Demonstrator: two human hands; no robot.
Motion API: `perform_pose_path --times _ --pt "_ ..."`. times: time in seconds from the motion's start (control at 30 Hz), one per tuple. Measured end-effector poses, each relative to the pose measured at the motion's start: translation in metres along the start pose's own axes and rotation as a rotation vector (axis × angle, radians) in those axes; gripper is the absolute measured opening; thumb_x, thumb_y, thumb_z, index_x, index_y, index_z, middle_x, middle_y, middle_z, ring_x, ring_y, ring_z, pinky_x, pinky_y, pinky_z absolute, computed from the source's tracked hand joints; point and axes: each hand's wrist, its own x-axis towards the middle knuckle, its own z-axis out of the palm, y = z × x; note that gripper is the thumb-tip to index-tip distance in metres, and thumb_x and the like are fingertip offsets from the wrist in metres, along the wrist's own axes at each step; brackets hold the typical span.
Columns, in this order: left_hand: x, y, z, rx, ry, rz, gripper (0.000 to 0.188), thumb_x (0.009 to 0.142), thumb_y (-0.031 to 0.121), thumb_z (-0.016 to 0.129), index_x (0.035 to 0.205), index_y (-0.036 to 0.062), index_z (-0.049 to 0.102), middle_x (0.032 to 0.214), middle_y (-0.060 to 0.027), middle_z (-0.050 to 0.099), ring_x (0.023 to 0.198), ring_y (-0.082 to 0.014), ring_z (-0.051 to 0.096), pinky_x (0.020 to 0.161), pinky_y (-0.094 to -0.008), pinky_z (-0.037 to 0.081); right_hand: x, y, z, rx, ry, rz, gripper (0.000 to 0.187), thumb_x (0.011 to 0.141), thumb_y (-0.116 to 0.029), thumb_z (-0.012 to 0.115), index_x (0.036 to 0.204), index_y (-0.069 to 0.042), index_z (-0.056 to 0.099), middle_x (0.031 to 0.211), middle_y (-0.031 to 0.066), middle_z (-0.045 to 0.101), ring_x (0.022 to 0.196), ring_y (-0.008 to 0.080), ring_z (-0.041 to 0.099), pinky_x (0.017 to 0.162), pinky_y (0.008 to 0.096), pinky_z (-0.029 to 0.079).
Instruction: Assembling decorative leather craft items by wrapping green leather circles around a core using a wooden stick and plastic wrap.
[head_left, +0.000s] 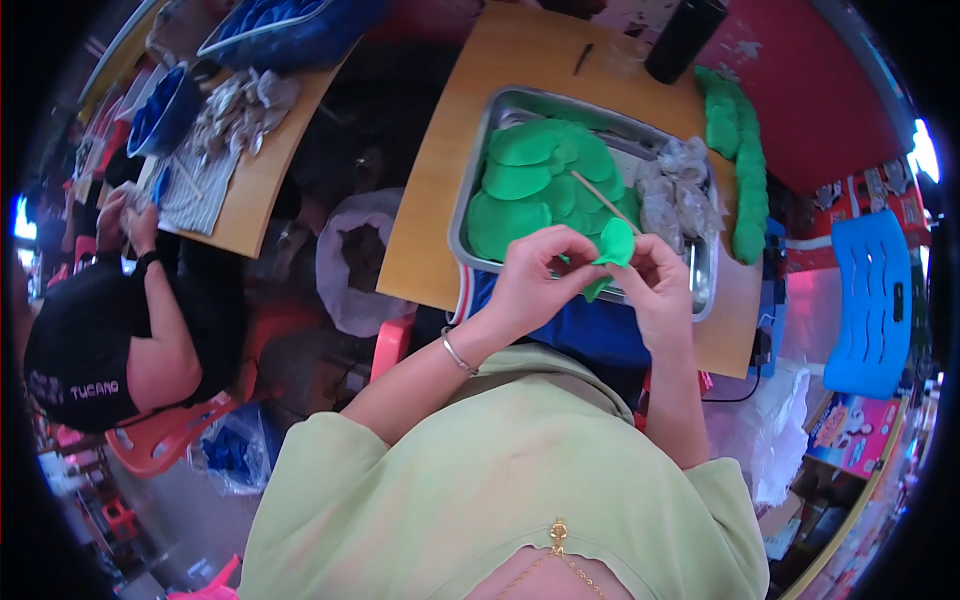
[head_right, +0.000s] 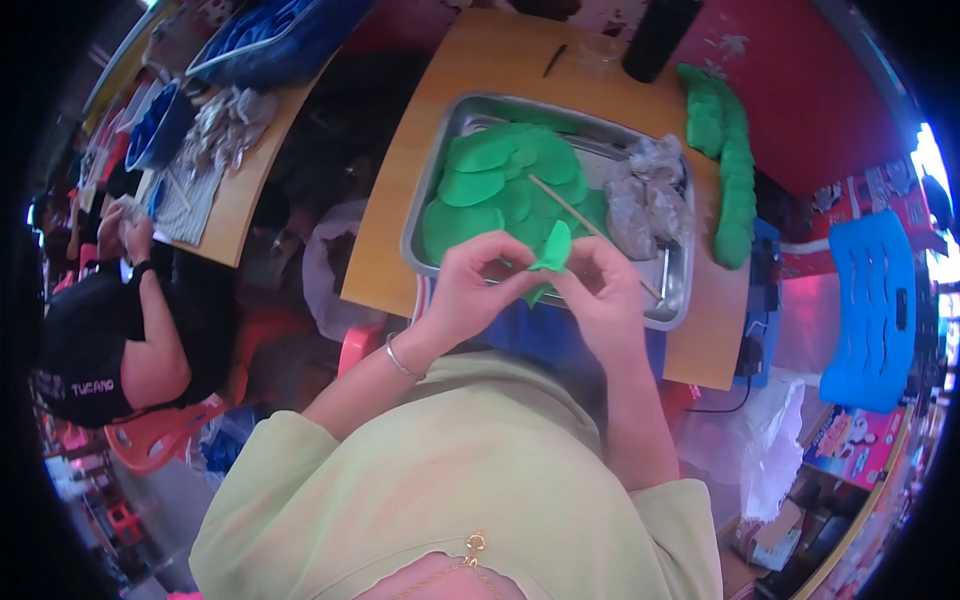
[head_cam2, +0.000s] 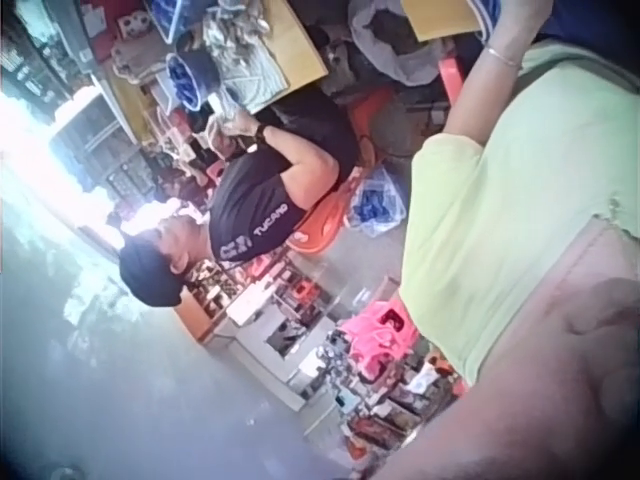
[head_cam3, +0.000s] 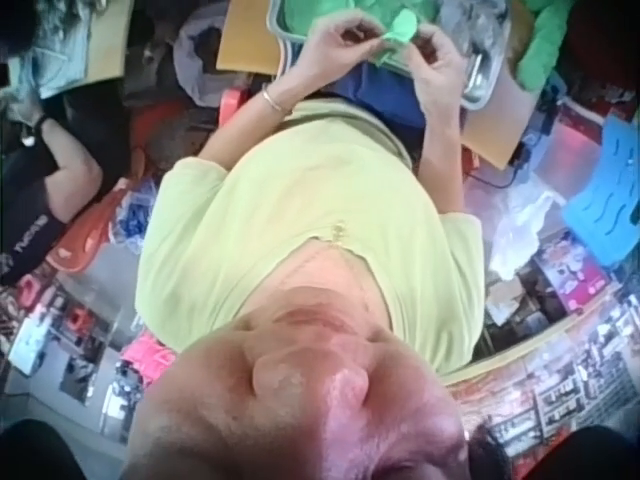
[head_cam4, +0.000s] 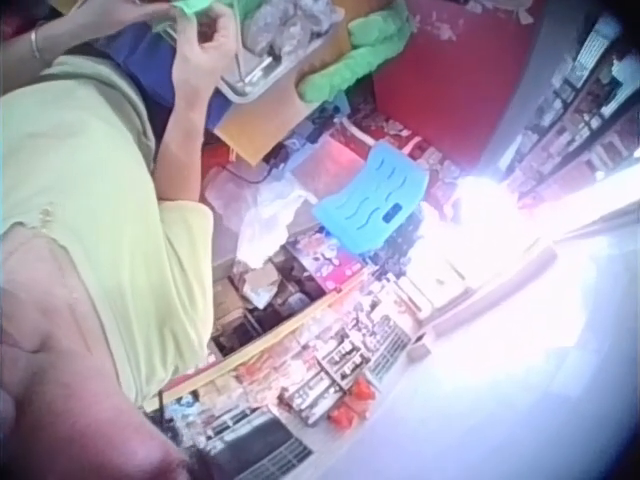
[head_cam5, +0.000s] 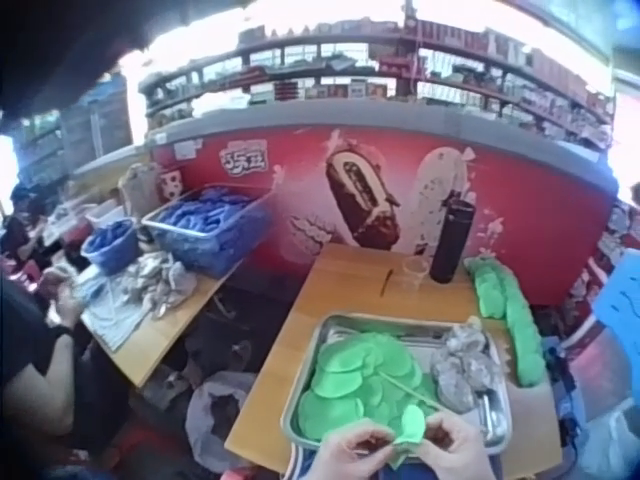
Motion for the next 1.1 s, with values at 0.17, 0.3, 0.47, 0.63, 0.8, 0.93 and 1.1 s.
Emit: perform_pose_path --times 0.17,0.3,0.47,0.63,0.8,0.93,1.1 --pt "0.003 -0.006 0.004 0.118 0.109 0.040 0.020 0.072 -0.002 0.069 0.088 0.0013 0.058 0.083 -0.0069 0.061 0.075 -0.0149 0.060 0.057 -0.0248 0.048 -0.002 0.002 0.014 -0.472 0.099 -0.328 0.015 0.078 0.002 0.065 0.091 -0.002 0.060 0.082 0.0044 0.060 0.071 0.0108 0.059 0.058 0.0235 0.046" --pt "0.004 -0.010 0.003 0.507 0.223 0.467 0.032 0.065 -0.004 0.068 0.092 0.0039 0.053 0.086 -0.0098 0.060 0.077 -0.0243 0.060 0.058 -0.0316 0.049 0.000 -0.007 0.024 -0.649 0.142 -0.420 0.018 0.072 0.005 0.063 0.088 -0.003 0.058 0.079 0.0089 0.056 0.064 0.0194 0.059 0.053 0.0291 0.046" --pt "0.012 -0.003 0.003 0.574 0.120 0.506 0.028 0.065 -0.002 0.068 0.091 0.0049 0.059 0.086 -0.0121 0.060 0.074 -0.0300 0.059 0.060 -0.0348 0.050 0.006 -0.012 0.022 -0.705 0.177 -0.437 0.020 0.073 0.003 0.064 0.091 -0.003 0.056 0.080 0.0096 0.056 0.063 0.0202 0.059 0.053 0.0303 0.047" --pt "0.017 -0.005 0.006 0.048 0.174 0.098 0.011 0.076 0.000 0.067 0.086 0.0012 0.063 0.086 -0.0074 0.058 0.075 -0.0152 0.059 0.058 -0.0274 0.047 0.011 -0.008 0.022 -0.675 0.234 -0.498 0.024 0.073 0.003 0.064 0.094 -0.004 0.055 0.081 0.0100 0.056 0.066 0.0212 0.060 0.055 0.0321 0.047" --pt "0.016 -0.007 0.003 -0.178 -0.054 -0.092 0.008 0.087 0.009 0.063 0.088 0.0023 0.058 0.081 0.0011 0.049 0.068 -0.0049 0.045 0.058 -0.0183 0.037 0.019 -0.006 0.017 -0.634 0.295 -0.510 0.027 0.071 0.005 0.065 0.094 -0.005 0.055 0.085 0.0101 0.056 0.067 0.0223 0.060 0.058 0.0329 0.047" --pt "0.018 0.002 -0.005 -0.566 -0.182 -0.380 0.007 0.086 0.006 0.058 0.083 0.0087 0.053 0.070 0.0077 0.044 0.063 -0.0008 0.039 0.055 -0.0169 0.030 0.016 -0.014 0.017 -0.754 0.268 -0.410 0.023 0.074 0.005 0.064 0.093 -0.004 0.056 0.084 0.0107 0.058 0.067 0.0227 0.061 0.057 0.0321 0.047" --pt "0.016 -0.013 0.003 -0.332 -0.095 -0.108 0.013 0.079 0.002 0.061 0.075 0.0030 0.048 0.082 0.0002 0.044 0.076 -0.0071 0.049 0.067 -0.0218 0.042 0.014 -0.015 0.026 -0.538 0.163 -0.216 0.013 0.081 0.004 0.058 0.093 -0.001 0.058 0.084 0.0104 0.062 0.068 0.0181 0.061 0.063 0.0288 0.048"
